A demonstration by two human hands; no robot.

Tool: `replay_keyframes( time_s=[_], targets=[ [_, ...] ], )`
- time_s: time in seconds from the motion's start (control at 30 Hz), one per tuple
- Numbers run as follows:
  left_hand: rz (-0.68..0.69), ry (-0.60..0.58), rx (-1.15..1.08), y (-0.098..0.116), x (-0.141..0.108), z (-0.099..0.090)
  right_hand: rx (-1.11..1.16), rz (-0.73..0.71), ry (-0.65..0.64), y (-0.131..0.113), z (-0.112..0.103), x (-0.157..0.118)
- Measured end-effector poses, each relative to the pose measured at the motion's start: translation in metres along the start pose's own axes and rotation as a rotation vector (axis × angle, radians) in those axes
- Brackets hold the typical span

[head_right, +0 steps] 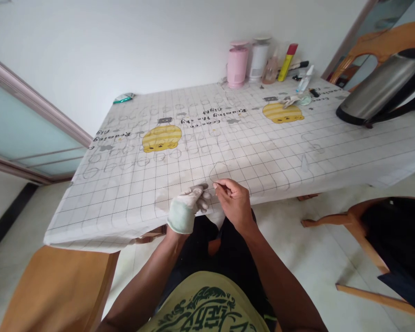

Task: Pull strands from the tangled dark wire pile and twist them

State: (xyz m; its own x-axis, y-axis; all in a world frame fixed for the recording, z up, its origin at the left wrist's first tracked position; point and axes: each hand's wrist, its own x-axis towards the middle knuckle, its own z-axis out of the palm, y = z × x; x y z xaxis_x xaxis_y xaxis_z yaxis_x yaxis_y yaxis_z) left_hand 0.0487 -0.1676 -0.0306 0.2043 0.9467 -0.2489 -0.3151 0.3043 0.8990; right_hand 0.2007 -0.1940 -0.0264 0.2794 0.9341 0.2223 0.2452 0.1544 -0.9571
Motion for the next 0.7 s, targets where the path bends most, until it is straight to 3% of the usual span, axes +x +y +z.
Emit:
replay_keyframes(
  time_s=[0.27, 0.5, 0.7],
  targets=[
    [-0.006, -0.040, 0.072, -0.010, 0.005, -0.004, -0.088, -0.012, -0.007, 0.003, 0.000, -0.002],
    [-0.050, -0.073, 0.025, -0.005, 0.007, -0.006, 0.149, 0.058, -0.126, -0.007, -0.007, -0.011],
    [-0.160, -0.092, 0.001, 0.002, 0.003, -0.005, 0.221, 0.055, -0.073, -0.003, -0.013, -0.011]
  ],
)
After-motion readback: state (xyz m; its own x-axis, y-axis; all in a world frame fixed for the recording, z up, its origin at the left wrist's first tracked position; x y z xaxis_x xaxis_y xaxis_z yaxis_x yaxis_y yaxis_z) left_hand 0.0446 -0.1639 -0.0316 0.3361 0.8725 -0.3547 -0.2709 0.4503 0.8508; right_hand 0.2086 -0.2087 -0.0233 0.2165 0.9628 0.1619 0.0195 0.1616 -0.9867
